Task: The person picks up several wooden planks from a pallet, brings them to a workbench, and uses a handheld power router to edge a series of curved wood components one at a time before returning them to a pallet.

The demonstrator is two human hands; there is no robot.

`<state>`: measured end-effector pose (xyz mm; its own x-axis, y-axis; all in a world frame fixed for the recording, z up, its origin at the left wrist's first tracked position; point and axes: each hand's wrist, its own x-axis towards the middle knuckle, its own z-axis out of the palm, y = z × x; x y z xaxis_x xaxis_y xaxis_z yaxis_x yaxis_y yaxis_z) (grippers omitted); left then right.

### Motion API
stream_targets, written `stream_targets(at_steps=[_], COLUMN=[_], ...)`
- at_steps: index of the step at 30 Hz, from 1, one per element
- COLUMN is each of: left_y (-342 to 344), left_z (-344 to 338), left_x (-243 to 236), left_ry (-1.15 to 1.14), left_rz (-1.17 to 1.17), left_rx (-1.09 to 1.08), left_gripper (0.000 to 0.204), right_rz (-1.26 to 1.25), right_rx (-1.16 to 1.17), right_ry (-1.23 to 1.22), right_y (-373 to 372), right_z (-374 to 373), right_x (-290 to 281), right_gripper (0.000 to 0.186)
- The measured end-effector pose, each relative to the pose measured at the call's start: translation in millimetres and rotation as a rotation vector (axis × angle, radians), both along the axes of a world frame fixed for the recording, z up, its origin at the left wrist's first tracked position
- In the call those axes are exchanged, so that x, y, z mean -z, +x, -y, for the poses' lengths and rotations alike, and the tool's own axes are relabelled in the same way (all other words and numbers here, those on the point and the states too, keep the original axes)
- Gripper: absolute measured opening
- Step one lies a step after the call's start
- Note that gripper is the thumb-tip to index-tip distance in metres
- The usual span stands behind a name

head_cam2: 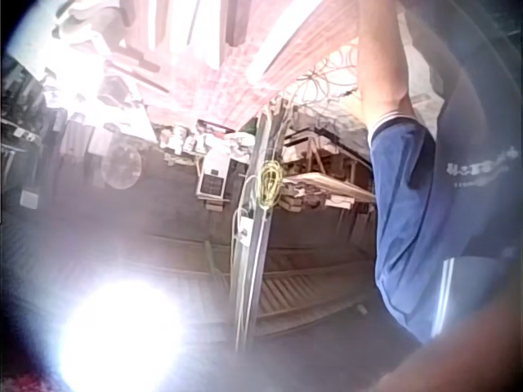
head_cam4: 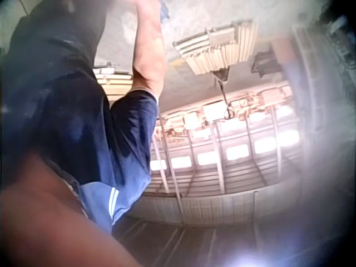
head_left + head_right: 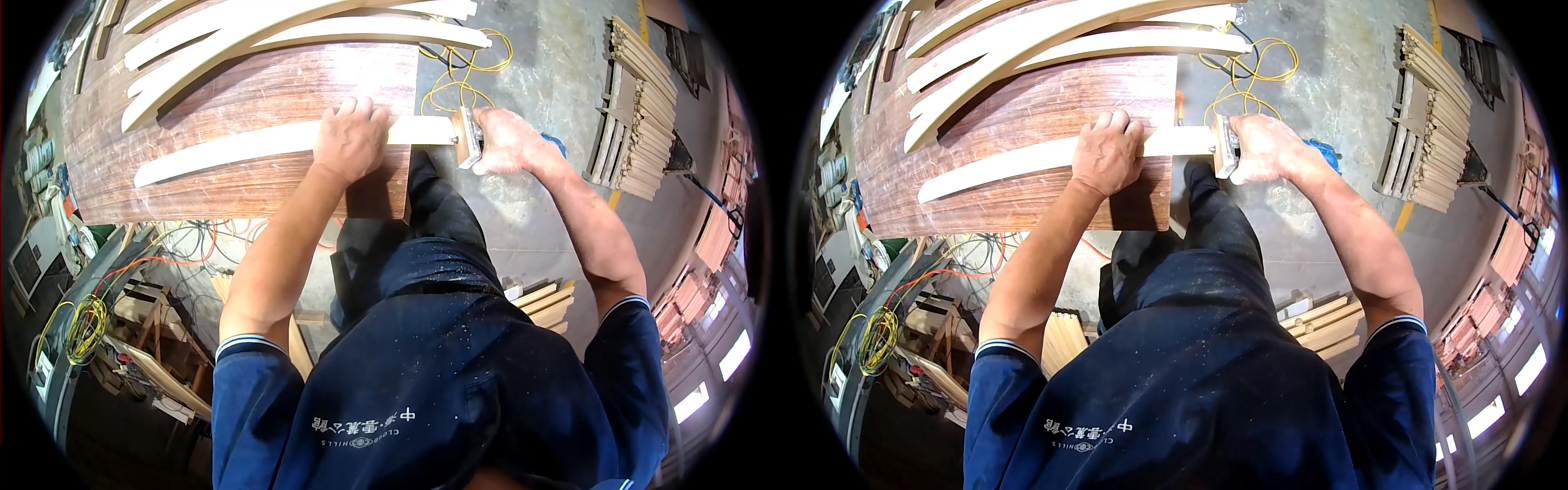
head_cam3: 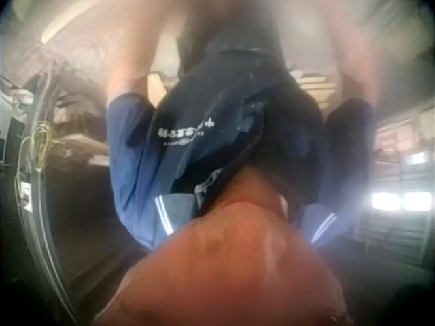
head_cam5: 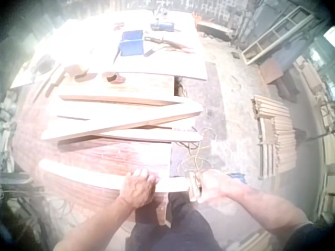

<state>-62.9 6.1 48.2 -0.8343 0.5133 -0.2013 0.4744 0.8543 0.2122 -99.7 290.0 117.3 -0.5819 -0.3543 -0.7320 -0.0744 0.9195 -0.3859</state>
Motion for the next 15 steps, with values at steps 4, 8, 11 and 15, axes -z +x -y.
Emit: stream_targets(at_steps=[4, 8, 11, 15], left_y=[0.5, 1.1, 1.5, 1.9], left_z=[0.5, 2.3, 2.5, 2.3], left_x=[0.2, 0.5, 0.1, -0.4], left_ry=[0.029, 0.061, 0.098, 0.082], left_rz=[-0.014, -0.012, -0.015, 0.016], left_rx=[-0.003, -0.007, -0.016, -0.02], left_gripper=[0.01, 0.014, 0.019, 0.019], right_rz=[-0.004, 0.039, 0.048, 0.077], right_rx=[0.009, 0.03, 0.023, -0.01], right_ry=[-0.003, -0.017, 0.002, 0.022], right_y=[-1.0, -7.9, -11.2, -14.9], right_z=[-1.4, 0.2, -0.2, 0.2], right_x=[8.2, 3.0, 4.0, 6.6], right_gripper=[0.054, 0.056, 0.056, 0.054])
